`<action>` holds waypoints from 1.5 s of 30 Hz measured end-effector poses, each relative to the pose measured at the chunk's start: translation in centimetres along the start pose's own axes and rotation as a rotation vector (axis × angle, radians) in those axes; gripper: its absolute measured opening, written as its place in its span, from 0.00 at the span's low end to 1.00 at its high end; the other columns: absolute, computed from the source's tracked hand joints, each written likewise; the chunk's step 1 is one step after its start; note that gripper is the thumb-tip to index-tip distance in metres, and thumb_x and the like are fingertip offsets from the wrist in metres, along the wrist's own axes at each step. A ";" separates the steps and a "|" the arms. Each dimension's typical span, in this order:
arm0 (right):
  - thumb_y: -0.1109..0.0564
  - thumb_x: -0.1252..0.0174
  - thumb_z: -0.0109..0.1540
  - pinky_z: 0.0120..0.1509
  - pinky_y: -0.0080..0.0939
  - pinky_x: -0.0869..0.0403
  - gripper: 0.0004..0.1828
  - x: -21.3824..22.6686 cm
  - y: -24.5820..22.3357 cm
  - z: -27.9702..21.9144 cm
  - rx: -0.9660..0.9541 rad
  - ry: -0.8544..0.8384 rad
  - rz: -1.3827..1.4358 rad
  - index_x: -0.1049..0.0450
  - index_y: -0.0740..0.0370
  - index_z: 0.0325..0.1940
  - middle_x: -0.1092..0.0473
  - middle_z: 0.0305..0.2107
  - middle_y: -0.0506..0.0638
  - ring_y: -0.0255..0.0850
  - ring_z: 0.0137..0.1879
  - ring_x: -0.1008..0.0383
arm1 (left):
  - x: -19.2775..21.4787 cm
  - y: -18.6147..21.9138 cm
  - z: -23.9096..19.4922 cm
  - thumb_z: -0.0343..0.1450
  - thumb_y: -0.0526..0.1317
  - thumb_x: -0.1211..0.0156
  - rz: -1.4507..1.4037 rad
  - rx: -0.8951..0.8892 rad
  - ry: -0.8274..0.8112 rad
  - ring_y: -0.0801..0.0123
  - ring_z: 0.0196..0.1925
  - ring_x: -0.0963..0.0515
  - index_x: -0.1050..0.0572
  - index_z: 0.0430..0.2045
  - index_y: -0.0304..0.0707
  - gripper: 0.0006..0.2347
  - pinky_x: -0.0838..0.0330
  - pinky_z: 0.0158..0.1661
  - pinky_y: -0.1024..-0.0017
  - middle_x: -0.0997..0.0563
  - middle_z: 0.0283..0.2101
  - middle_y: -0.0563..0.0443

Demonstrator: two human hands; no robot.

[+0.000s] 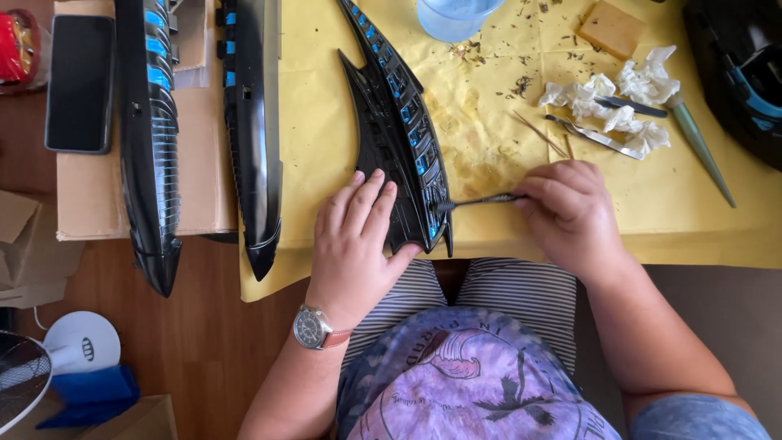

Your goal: Detailing a plastic model part using a brush to apply liquid and a toothpick for fine adjustments.

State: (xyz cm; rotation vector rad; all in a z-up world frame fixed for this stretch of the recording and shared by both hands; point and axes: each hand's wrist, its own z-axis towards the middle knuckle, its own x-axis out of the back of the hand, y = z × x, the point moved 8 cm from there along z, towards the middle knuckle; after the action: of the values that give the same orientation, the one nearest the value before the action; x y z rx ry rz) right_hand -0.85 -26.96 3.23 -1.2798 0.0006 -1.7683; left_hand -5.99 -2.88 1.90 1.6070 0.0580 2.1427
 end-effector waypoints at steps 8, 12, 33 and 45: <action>0.70 0.39 0.66 0.55 0.52 0.29 0.03 0.4 1.4 0.1 -0.039 0.089 0.128 0.25 0.70 0.44 0.27 0.40 0.61 0.55 0.46 0.26 | 0.3 0.1 0.4 0.63 0.55 0.26 -0.022 0.031 0.006 0.49 0.70 0.34 0.29 0.60 0.35 0.34 0.37 0.65 0.49 0.30 0.67 0.42; 0.75 0.37 0.65 0.59 0.51 0.28 0.08 1.2 3.0 -0.9 -0.159 0.232 0.123 0.27 0.72 0.45 0.28 0.42 0.61 0.55 0.52 0.27 | -0.2 0.4 1.0 0.61 0.64 0.29 0.044 0.042 -0.080 0.50 0.73 0.38 0.32 0.63 0.37 0.40 0.38 0.62 0.44 0.34 0.71 0.43; 0.72 0.40 0.67 0.59 0.50 0.29 0.05 2.1 3.7 -1.6 -0.210 0.391 0.215 0.27 0.71 0.46 0.29 0.41 0.60 0.53 0.52 0.29 | -4.9 -6.3 21.3 0.60 0.48 0.10 -0.442 0.224 0.031 0.48 0.75 0.33 0.67 0.73 0.44 0.60 0.22 0.62 0.64 0.39 0.75 0.34; 0.65 0.41 0.67 0.59 0.47 0.29 0.05 2.4 4.5 -1.9 -0.233 0.410 0.333 0.28 0.69 0.46 0.29 0.41 0.57 0.50 0.51 0.29 | -6.6 -7.9 24.8 0.70 0.35 0.62 -0.781 0.592 -0.040 0.68 0.47 0.18 0.21 0.47 0.45 0.19 0.24 0.47 0.70 0.15 0.46 0.56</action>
State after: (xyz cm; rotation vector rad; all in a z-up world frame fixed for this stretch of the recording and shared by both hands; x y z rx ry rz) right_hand 0.59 -32.04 1.98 -0.9821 0.6326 -1.7372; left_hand 20.87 -4.18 1.46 1.5367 1.1899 1.5279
